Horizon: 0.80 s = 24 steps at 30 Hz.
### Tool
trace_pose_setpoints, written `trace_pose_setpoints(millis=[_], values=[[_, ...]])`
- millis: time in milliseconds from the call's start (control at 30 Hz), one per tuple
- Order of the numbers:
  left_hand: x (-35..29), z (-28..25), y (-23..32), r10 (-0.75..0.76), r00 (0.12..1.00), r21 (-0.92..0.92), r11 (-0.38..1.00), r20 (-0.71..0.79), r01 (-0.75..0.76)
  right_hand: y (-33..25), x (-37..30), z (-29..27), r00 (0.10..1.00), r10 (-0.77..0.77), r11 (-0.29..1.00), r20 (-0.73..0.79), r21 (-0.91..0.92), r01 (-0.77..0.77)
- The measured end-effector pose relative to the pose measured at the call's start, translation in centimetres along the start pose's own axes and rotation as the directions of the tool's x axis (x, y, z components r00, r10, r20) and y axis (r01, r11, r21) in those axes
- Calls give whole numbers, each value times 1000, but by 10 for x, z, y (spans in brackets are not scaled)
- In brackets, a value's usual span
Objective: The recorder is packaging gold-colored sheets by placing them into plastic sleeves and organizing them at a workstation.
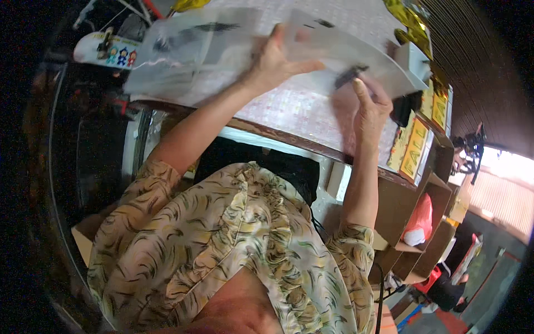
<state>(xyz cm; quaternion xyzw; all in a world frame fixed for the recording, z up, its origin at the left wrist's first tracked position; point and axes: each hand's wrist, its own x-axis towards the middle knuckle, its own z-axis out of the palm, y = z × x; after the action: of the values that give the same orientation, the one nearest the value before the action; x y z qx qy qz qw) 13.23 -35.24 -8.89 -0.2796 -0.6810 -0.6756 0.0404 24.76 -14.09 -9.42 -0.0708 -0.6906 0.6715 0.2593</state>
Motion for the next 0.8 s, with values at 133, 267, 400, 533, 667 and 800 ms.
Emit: trace_pose_setpoints(millis=[133, 267, 400, 533, 667, 800], values=[[3, -16, 1, 37, 999, 137, 990, 20, -39, -3, 4, -5, 994, 7, 998, -110, -63, -14], [-1, -24, 4, 114, 978, 11, 993, 177, -117, 4, 13, -7, 995, 59, 983, -76, 179, -44], [0, -23, 17, 253, 963, 52, 965, 92, -259, -8, 19, 3, 998, 45, 983, -51, 180, -35], [6, -27, 49, 346, 937, -17, 937, -50, -348, -52, 17, 14, 992, 112, 953, -51, -277, -122], [10, -43, 45, 585, 810, 298, 766, 44, -569, -79, 27, 24, 849, 426, 769, 313, 369, -522], [4, -55, 29, 724, 654, 478, 506, 218, -718, -61, 34, 26, 832, 362, 587, 420, 590, -554]])
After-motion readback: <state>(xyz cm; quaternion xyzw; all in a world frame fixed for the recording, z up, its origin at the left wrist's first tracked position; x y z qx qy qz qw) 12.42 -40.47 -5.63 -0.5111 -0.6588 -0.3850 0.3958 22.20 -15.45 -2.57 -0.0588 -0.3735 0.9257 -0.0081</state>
